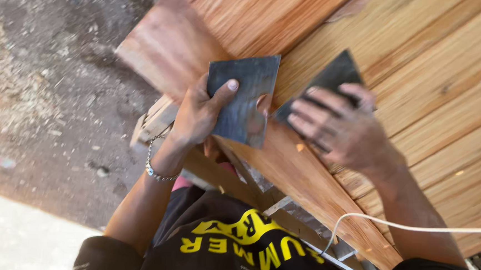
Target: The person scoops wood filler from a can with a metal spreader and presses it into holes on a wooden slatted gate panel, then uses the spreader and a small scraper to smooth the filler flush with the surrounding wood, working across different spots on the panel.
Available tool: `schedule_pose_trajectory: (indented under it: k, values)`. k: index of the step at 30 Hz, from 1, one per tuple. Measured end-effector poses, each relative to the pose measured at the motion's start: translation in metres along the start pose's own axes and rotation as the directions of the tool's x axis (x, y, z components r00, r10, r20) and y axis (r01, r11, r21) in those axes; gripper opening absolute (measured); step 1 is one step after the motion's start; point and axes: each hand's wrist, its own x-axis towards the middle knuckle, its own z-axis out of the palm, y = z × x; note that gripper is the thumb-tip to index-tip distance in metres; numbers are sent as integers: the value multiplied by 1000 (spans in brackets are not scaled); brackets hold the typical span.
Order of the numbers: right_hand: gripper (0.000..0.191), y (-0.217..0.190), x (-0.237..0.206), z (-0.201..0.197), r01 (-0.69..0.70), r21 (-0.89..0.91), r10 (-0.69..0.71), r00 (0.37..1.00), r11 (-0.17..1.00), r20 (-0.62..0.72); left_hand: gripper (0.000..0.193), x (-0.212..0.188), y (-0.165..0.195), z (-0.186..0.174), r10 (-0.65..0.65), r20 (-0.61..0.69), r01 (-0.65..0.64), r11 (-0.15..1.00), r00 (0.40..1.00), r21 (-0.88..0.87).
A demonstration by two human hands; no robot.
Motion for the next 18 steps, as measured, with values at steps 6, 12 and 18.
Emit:
schedule_pose_trajectory:
  k: [6, 12, 18]
  values:
    - [70, 18, -25, 16, -26, -158, 49, 988, 987, 146, 30, 31, 14, 33, 196, -47, -181, 958, 979, 221]
    - [63, 88, -42, 7, -219, -122, 228, 971, 968, 69, 35, 49, 16, -15, 399, -422, -481, 870, 814, -105]
    - [38, 122, -29, 5, -154, -332, 188, 980, 931, 73, 36, 47, -16, -27, 594, -475, -627, 771, 649, 107]
